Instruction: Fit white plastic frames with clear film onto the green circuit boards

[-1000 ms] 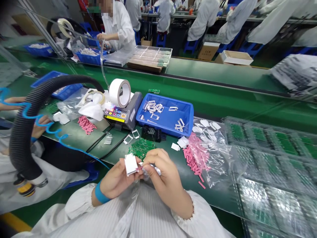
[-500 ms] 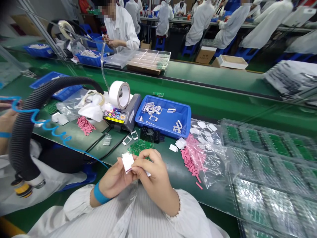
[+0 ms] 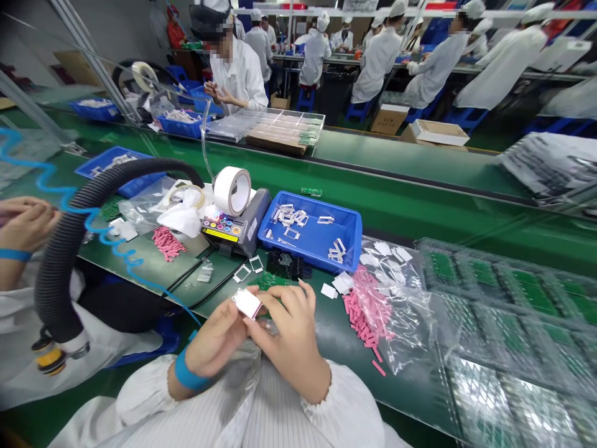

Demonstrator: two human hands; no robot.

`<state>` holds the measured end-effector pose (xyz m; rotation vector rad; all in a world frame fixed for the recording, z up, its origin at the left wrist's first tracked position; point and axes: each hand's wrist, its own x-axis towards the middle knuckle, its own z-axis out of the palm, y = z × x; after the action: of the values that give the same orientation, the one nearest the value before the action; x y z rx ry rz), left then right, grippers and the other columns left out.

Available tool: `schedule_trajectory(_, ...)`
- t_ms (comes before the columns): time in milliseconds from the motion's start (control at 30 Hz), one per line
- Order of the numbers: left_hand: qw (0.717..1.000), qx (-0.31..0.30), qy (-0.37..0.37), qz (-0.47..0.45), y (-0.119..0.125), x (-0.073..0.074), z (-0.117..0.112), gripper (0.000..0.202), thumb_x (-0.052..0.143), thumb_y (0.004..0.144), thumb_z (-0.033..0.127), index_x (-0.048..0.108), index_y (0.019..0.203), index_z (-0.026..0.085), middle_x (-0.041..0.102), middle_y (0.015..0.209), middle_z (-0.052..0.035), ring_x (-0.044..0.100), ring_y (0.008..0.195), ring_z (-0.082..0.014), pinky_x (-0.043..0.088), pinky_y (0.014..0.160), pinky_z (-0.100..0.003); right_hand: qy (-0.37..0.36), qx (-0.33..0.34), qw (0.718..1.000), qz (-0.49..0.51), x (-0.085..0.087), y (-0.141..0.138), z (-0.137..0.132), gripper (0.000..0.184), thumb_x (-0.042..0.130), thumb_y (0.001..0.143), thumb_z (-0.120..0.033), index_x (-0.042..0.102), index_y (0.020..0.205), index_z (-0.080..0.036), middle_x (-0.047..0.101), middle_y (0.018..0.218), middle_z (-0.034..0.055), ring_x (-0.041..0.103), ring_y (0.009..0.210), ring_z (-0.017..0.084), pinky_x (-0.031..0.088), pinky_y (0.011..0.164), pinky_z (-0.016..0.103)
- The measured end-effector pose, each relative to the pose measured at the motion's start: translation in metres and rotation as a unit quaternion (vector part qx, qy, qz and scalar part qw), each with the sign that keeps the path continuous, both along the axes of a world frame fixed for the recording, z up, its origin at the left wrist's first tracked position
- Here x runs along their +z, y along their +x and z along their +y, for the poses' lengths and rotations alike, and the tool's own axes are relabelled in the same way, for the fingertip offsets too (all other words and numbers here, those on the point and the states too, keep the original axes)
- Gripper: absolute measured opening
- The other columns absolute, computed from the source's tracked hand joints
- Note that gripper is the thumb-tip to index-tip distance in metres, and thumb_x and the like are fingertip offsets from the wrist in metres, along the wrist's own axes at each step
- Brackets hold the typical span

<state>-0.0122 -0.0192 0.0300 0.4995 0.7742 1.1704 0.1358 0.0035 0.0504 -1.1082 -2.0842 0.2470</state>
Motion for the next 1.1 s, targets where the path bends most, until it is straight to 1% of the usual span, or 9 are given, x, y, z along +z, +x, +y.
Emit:
schedule_trajectory(67,0.975,0.006,0.13,0.181,-0.015,0.005,0.005,0.034,0.061,0.08,0.032,0.064,0.114,0.027,0.057,0.127,-0.0083,0.049,0.116,-0.0235,0.031,0.103,-0.037,-0.028,0.032,0.999,0.002,0.001,0.001,0.003,0.018,0.065,0.078,-0.028,0.059,0.093,-0.021,0.059,0.085,0.0025,0.056,0.083,0.02,0.031,0.091,0.048)
schedule_trajectory(133,0.908,-0.049,0.253,0.331,-0.033,0.01,0.01,0.029,0.061,0.08,0.022,0.069,0.107,0.027,0.061,0.122,-0.0091,0.048,0.119,-0.0241,0.019,0.109,-0.039,-0.074,0.076,0.994,-0.005,0.005,0.002,0.007,0.019,0.067,0.077,-0.027,0.059,0.093,-0.021,0.059,0.085,0.0022,0.056,0.082,0.02,0.034,0.089,0.047)
schedule_trajectory(200,0.852,-0.114,0.315,0.403,-0.048,0.012,0.011,0.029,0.058,0.08,0.017,0.07,0.104,0.028,0.067,0.113,-0.01,0.053,0.113,-0.0244,0.012,0.111,-0.042,-0.122,0.111,0.986,-0.021,0.01,0.0,0.01,0.017,0.067,0.076,-0.025,0.06,0.091,-0.021,0.06,0.083,0.0019,0.056,0.081,0.019,0.036,0.088,0.045)
schedule_trajectory(267,0.843,-0.125,0.322,0.413,-0.059,0.013,0.008,0.032,0.056,0.079,0.015,0.068,0.106,0.028,0.07,0.109,-0.0101,0.059,0.106,-0.0251,0.013,0.111,-0.046,-0.156,0.133,0.978,-0.043,0.015,-0.006,0.012,0.014,0.068,0.076,-0.025,0.062,0.087,-0.021,0.06,0.082,0.0018,0.055,0.08,0.019,0.037,0.087,0.044)
schedule_trajectory(433,0.926,-0.072,0.198,0.314,-0.07,0.005,-0.011,0.03,0.063,0.072,0.011,0.072,0.098,0.026,0.072,0.105,-0.0087,0.061,0.105,-0.0244,0.015,0.112,-0.043,-0.308,0.153,0.939,-0.02,0.013,-0.032,0.014,0.017,0.077,0.065,-0.022,0.064,0.074,-0.02,0.06,0.08,0.0014,0.052,0.081,0.02,0.039,0.08,0.038)
schedule_trajectory(600,0.989,0.029,-0.076,0.123,-0.094,-0.043,-0.049,0.023,0.067,0.071,0.009,0.074,0.091,0.018,0.074,0.095,-0.0089,0.066,0.098,-0.0233,0.041,0.1,-0.04,-0.547,0.108,0.787,0.263,-0.009,-0.063,0.04,0.021,0.075,0.064,-0.034,0.061,0.068,-0.019,0.057,0.067,-0.0031,0.05,0.062,0.011,0.04,0.062,0.026)
schedule_trajectory(700,0.938,0.257,-0.224,-0.063,-0.129,-0.085,-0.083,0.031,0.051,0.083,0.006,0.067,0.109,0.016,0.075,0.094,-0.0105,0.069,0.092,-0.0199,0.052,0.09,-0.034,-0.575,0.027,0.741,0.345,-0.021,-0.08,0.066,0.028,0.065,0.072,-0.045,0.057,0.075,-0.019,0.053,0.064,-0.0047,0.045,0.05,0.007,0.036,0.049,0.022)
schedule_trajectory(800,0.863,0.418,-0.198,-0.202,-0.171,-0.11,-0.113,0.041,0.035,0.093,0.015,0.049,0.13,0.025,0.075,0.096,-0.0084,0.07,0.091,-0.0193,0.056,0.084,-0.033,-0.586,-0.041,0.692,0.419,-0.031,-0.096,0.081,0.032,0.069,0.068,-0.045,0.052,0.077,-0.019,0.05,0.064,-0.0058,0.041,0.045,0.005,0.035,0.044,0.019)
schedule_trajectory(1100,0.851,0.459,-0.113,-0.229,-0.209,-0.101,-0.141,0.048,0.039,0.093,0.023,0.034,0.139,0.033,0.07,0.112,-0.0051,0.066,0.099,-0.0208,0.055,0.089,-0.033,-0.549,-0.126,0.652,0.508,-0.036,-0.122,0.083,0.037,0.077,0.061,-0.042,0.049,0.07,-0.02,0.047,0.06,-0.0066,0.037,0.043,0.004,0.029,0.035,0.018)
